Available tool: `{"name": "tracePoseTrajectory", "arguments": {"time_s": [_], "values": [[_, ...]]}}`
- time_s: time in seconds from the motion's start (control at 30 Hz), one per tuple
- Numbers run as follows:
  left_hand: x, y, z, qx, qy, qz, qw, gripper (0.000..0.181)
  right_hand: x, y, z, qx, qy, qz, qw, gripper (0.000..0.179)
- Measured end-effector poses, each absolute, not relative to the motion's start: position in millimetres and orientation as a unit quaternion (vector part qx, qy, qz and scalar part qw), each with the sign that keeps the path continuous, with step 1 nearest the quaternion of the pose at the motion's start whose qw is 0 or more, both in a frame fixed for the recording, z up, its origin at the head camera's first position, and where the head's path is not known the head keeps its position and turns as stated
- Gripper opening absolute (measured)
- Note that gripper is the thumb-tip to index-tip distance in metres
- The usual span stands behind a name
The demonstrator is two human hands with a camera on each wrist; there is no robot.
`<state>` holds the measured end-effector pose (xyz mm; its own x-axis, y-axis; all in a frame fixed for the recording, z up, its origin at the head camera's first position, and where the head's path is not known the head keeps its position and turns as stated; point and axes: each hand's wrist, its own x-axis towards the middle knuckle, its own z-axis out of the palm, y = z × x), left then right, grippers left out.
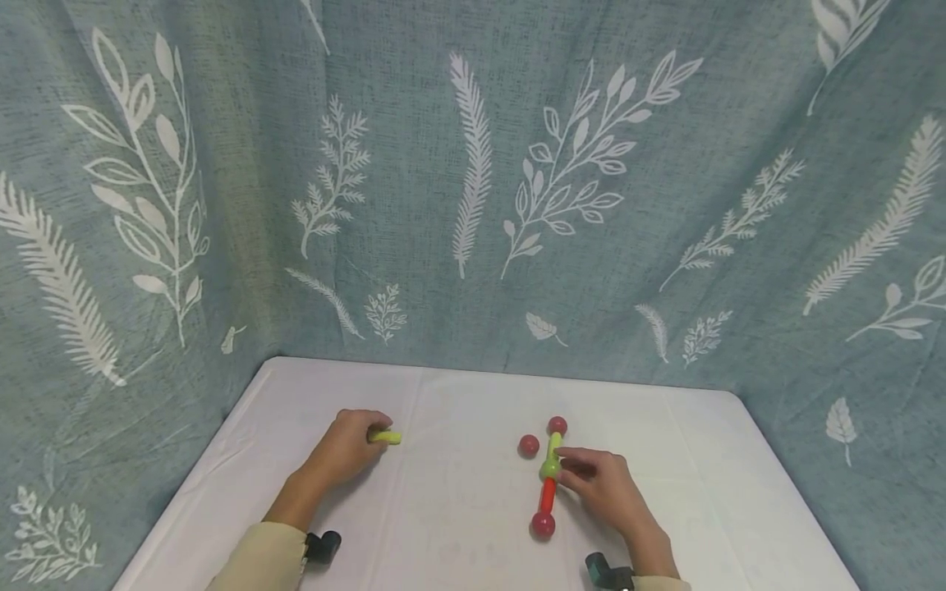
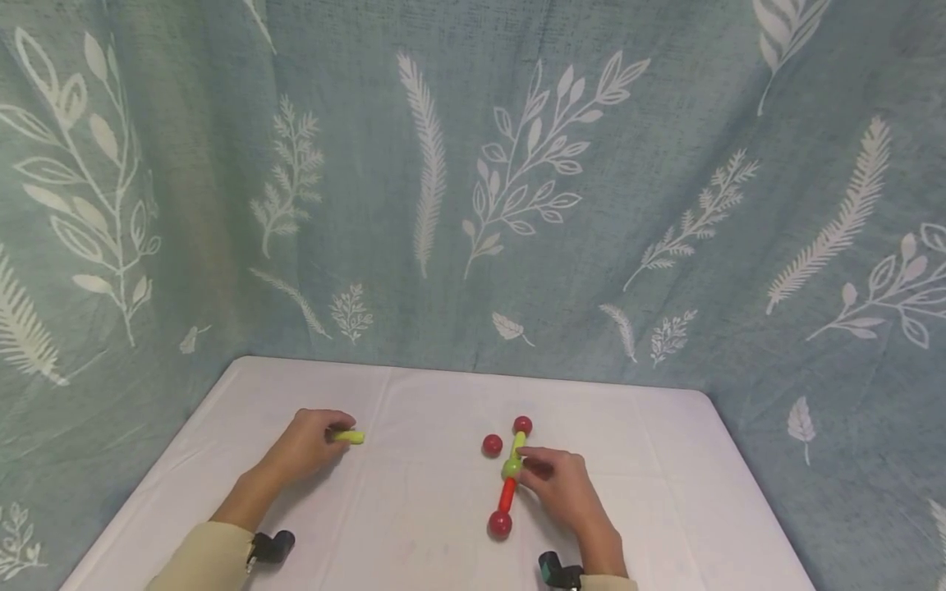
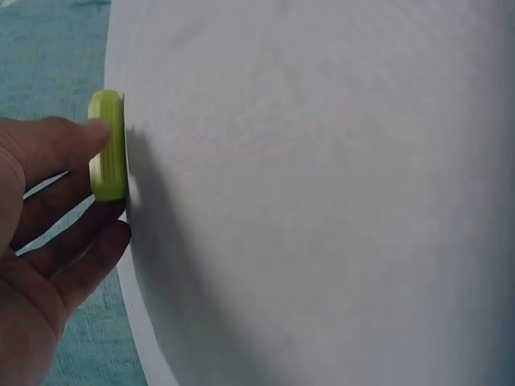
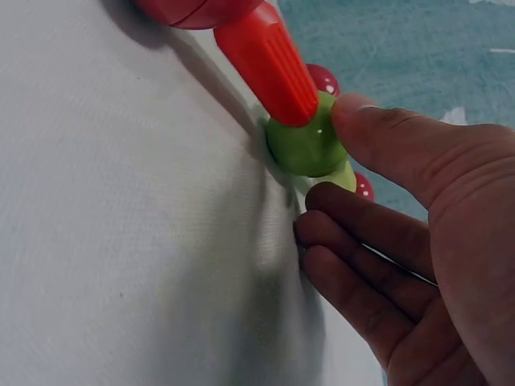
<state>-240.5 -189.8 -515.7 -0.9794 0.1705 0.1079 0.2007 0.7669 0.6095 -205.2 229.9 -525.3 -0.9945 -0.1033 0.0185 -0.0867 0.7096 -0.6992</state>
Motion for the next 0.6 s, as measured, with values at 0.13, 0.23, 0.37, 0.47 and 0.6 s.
{"name": "tracePoseTrajectory", "arguments": {"time_s": [0.13,0.23,0.37,0.47,0.6], "values": [[-242.4,-185.6,-517.2,-0.093,-0.949,-0.300,0.033,0.025,-206.9,227.4,-526.1,-0.056,0.926,-0.374,0.013,0.035],[-243.2,-184.4,-519.0,-0.096,-0.952,-0.287,0.042,0.021,-208.6,225.8,-526.8,-0.062,0.928,-0.368,0.011,0.030],[-240.0,-182.2,-518.7,-0.092,-0.950,-0.294,0.046,0.019,-209.8,224.7,-527.3,-0.061,0.930,-0.363,0.013,0.025],[-233.6,-177.4,-516.9,-0.080,-0.945,-0.315,0.045,0.021,-210.0,225.0,-527.7,-0.056,0.930,-0.363,0.016,0.025],[-220.9,-163.3,-513.7,-0.072,-0.934,-0.347,0.049,0.022,-209.9,224.4,-527.6,-0.058,0.929,-0.364,0.018,0.026]]}}
